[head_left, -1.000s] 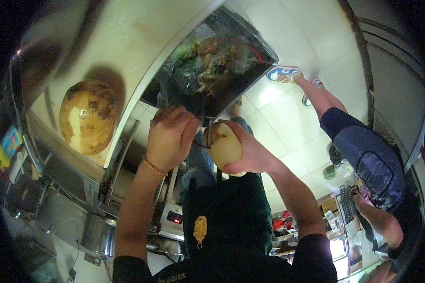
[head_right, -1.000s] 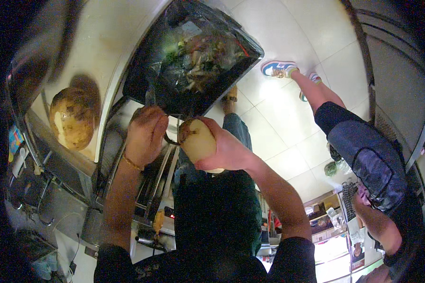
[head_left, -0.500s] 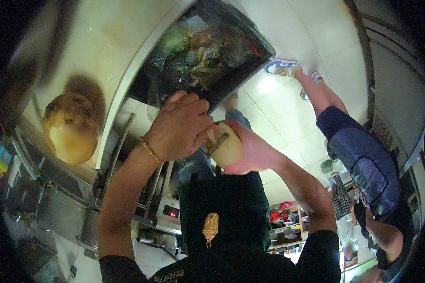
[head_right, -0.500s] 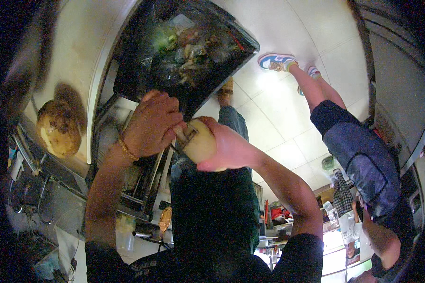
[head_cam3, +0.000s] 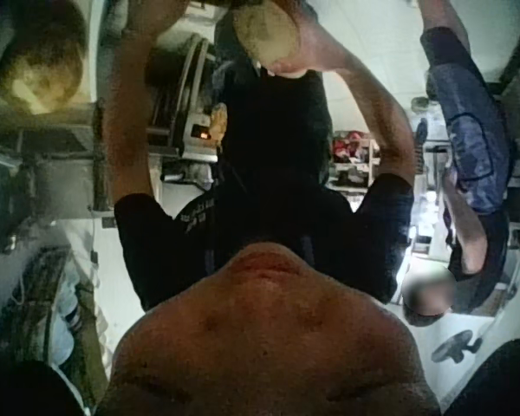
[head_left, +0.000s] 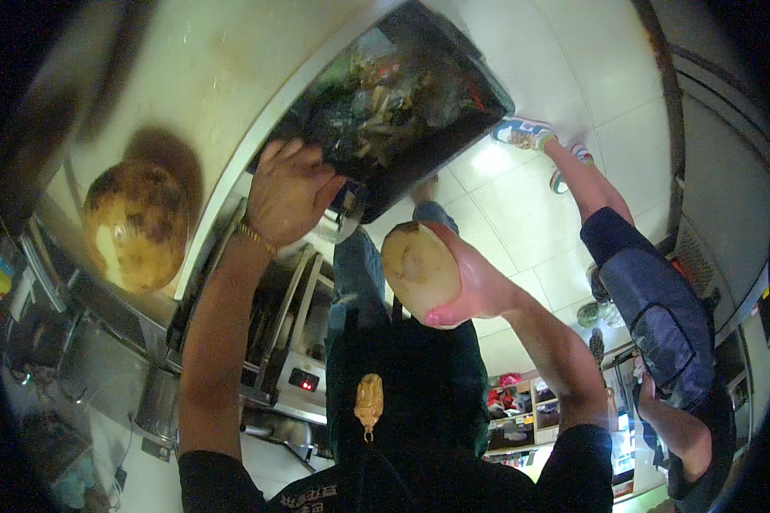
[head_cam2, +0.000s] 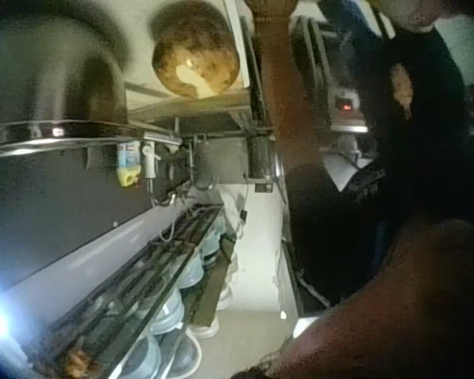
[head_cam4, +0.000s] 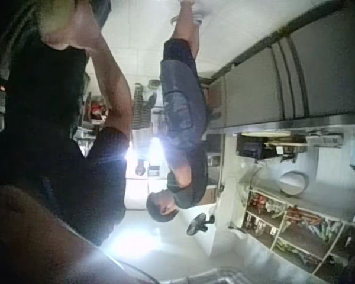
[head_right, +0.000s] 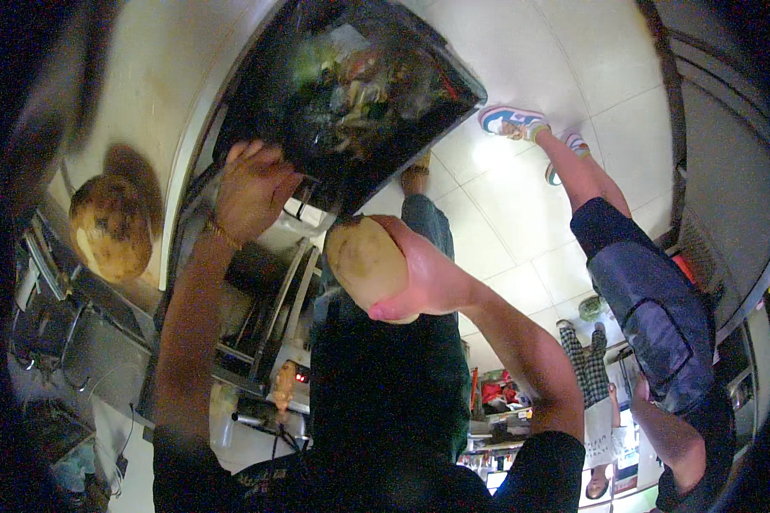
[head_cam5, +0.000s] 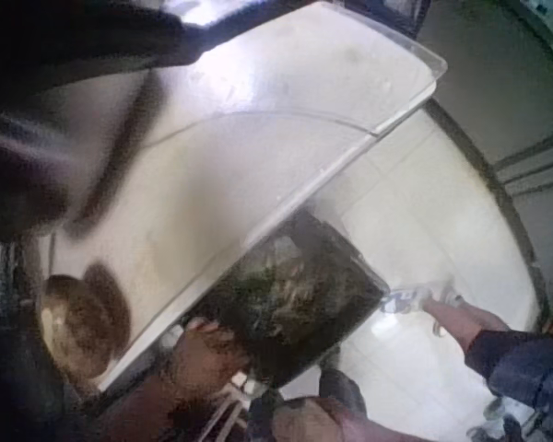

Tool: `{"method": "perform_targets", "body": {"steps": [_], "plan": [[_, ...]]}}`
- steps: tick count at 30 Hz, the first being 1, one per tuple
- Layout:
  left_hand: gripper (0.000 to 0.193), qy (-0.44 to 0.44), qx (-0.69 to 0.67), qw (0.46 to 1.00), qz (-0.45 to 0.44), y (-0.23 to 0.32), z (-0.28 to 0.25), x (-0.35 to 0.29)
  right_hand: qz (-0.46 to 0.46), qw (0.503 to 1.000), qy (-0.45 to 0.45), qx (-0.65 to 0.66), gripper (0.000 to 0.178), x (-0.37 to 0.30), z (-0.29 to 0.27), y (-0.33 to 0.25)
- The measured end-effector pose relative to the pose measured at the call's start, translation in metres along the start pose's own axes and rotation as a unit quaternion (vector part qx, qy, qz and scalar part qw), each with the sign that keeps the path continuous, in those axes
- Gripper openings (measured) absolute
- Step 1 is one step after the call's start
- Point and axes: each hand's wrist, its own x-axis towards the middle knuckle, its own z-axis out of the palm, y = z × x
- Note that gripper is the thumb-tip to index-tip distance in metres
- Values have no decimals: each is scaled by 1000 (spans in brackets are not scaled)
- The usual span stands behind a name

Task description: The person peels two large root vegetables using a peeler over a sink, then rinses them under running water. The person places the peeled vegetables on a cutting board and briefly handles a knife before washing hands.

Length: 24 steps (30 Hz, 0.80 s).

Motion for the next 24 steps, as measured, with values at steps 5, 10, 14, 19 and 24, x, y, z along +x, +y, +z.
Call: {"method": "perform_targets", "body": {"steps": [5, 10, 14, 19, 24], "plan": [[9, 41, -56, 997, 29, 16, -4, 10, 31, 995, 34, 89, 109, 8, -10, 1], [11, 97, 52, 994, -24, 8, -2, 8, 31, 998, -31, 42, 109, 7, -6, 2], [11, 113, -45, 992, 29, 8, -2, -2, 69, 992, 5, 105, 103, 16, -3, 2], [10, 69, 47, 996, -36, 2, 6, -1, 75, 973, -38, 215, 105, 15, 0, -1], [10, 125, -33, 992, -11, 9, 0, -4, 98, 960, -2, 261, 102, 8, -2, 0]]}}
